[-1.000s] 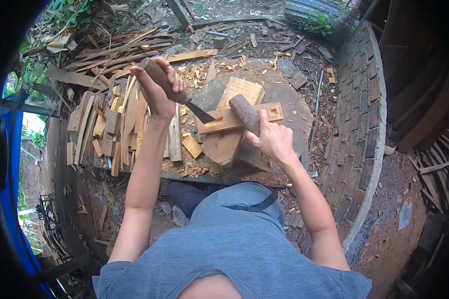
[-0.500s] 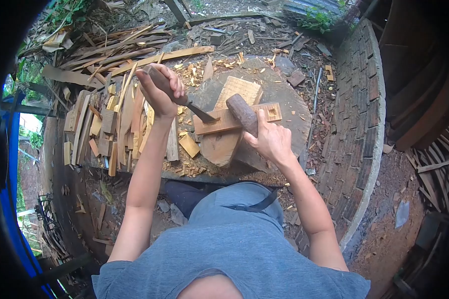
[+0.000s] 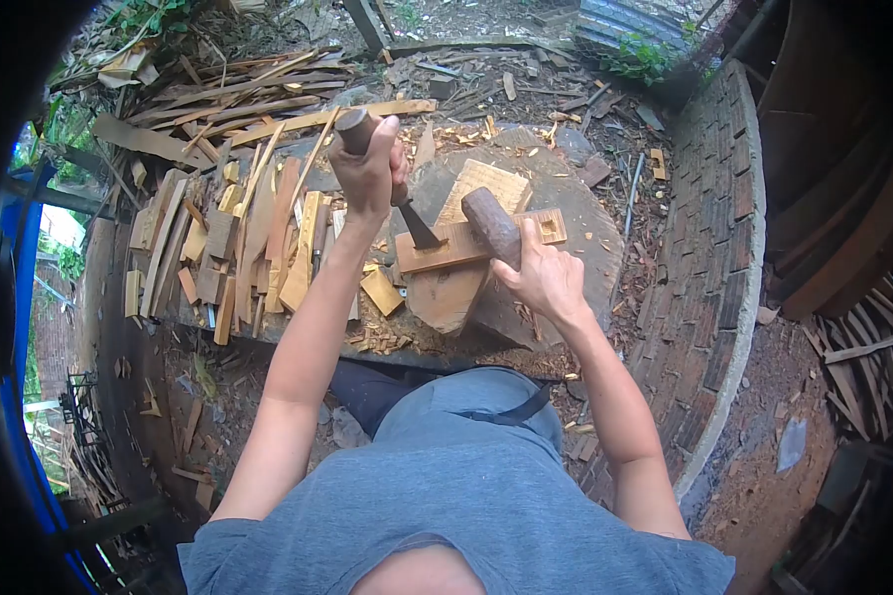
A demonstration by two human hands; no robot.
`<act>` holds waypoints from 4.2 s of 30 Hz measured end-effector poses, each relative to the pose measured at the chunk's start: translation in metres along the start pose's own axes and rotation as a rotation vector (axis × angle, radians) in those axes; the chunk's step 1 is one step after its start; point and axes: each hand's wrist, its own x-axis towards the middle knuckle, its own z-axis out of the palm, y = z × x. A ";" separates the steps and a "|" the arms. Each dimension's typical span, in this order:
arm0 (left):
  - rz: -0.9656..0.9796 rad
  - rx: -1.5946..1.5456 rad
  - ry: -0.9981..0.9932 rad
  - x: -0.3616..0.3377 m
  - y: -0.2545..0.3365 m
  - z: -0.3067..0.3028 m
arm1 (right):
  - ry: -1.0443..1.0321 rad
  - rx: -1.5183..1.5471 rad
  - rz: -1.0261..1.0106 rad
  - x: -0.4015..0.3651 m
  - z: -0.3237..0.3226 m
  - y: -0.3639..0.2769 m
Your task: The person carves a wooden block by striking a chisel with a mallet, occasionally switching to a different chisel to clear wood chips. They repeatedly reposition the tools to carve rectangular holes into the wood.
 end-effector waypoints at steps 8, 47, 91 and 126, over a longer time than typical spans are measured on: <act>0.174 0.228 0.030 -0.002 -0.019 -0.008 | 0.269 0.821 -0.341 0.015 -0.095 -0.034; -0.309 0.004 0.519 0.040 -0.056 -0.051 | 0.103 -0.137 -0.085 0.014 0.007 0.004; 0.204 0.261 -0.080 -0.045 0.034 -0.044 | 0.204 -0.020 -0.046 0.014 0.019 -0.002; 0.046 0.199 0.234 -0.047 0.028 0.006 | 0.174 -0.009 -0.027 0.016 0.017 -0.005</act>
